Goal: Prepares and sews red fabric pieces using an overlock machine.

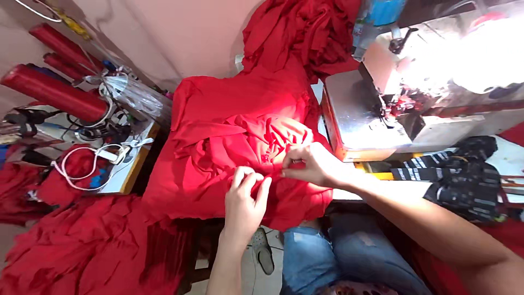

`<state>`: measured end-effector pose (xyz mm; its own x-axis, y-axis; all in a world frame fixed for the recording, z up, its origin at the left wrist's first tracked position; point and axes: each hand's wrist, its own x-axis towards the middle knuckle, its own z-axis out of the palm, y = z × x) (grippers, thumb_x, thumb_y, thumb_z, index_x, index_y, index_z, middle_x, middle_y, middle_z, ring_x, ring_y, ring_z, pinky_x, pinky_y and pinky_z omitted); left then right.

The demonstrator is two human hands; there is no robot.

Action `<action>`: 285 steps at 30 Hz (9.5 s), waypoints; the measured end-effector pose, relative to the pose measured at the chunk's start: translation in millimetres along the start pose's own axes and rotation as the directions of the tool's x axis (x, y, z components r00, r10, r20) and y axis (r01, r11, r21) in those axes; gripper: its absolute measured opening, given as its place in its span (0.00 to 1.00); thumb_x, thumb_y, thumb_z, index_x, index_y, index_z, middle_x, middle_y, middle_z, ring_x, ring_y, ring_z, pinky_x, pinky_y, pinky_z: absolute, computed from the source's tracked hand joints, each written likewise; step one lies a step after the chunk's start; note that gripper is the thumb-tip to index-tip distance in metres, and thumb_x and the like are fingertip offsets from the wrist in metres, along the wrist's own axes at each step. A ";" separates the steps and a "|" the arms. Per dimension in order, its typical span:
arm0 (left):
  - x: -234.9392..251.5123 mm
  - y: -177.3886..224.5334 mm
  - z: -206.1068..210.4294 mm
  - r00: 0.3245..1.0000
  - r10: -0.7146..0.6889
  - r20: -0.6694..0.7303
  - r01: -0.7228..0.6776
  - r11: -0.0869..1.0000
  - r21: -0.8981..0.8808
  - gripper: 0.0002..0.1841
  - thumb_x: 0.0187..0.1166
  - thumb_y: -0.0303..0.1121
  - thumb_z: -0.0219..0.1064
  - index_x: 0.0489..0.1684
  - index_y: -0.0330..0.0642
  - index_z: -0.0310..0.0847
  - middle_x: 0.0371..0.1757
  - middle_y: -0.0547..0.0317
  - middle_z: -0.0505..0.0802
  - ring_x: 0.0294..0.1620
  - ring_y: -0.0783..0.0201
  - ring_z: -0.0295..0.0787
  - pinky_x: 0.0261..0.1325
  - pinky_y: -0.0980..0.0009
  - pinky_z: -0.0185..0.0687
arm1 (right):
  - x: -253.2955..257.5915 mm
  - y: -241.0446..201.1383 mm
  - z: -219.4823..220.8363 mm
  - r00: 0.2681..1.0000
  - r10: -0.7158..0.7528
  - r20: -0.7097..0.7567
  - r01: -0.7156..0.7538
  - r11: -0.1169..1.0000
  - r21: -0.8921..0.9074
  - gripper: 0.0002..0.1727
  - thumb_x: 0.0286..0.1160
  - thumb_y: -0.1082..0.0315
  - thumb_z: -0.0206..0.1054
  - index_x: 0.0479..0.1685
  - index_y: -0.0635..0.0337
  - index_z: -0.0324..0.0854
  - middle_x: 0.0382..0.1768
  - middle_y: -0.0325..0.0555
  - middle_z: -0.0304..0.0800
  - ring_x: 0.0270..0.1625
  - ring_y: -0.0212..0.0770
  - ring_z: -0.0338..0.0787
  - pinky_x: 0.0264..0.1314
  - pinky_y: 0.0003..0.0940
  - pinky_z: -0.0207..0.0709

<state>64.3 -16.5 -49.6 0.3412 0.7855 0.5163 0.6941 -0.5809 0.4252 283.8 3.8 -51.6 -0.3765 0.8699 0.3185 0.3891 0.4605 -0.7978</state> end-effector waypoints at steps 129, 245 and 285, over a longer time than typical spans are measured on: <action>152.4 81.9 -4.8 0.643 0.657 0.393 -0.353 0.710 -0.610 0.13 0.75 0.45 0.72 0.22 0.55 0.80 0.36 0.77 0.91 0.64 0.74 0.84 0.73 0.75 0.76 | -127.1 11.3 -115.1 0.864 -0.197 -0.464 0.172 0.980 -0.098 0.13 0.73 0.61 0.70 0.25 0.58 0.87 0.28 0.30 0.85 0.34 0.10 0.80 0.37 0.05 0.73; 121.9 118.8 -61.2 0.361 0.783 0.507 -0.250 0.605 -0.756 0.16 0.87 0.48 0.62 0.28 0.51 0.82 0.32 0.75 0.85 0.47 0.81 0.81 0.72 0.73 0.67 | -110.7 -31.7 -43.8 0.922 0.308 0.236 -0.187 0.886 -0.424 0.15 0.80 0.69 0.64 0.48 0.78 0.83 0.49 0.70 0.87 0.57 0.69 0.88 0.56 0.63 0.78; 113.1 95.6 -75.2 0.695 0.517 0.500 -0.500 0.847 -0.180 0.11 0.62 0.39 0.75 0.19 0.42 0.90 0.24 0.73 0.87 0.39 0.82 0.76 0.54 0.78 0.63 | -73.6 -29.6 -39.5 0.645 -0.635 -0.426 0.358 0.743 -0.566 0.08 0.80 0.73 0.62 0.41 0.63 0.87 0.25 0.45 0.87 0.22 0.36 0.83 0.22 0.28 0.70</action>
<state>121.5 0.7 105.4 0.9126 0.3524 0.2073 0.3030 -0.9233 0.2361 333.2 -66.8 -31.2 -0.1320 0.3440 0.9297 0.6300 0.7532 -0.1892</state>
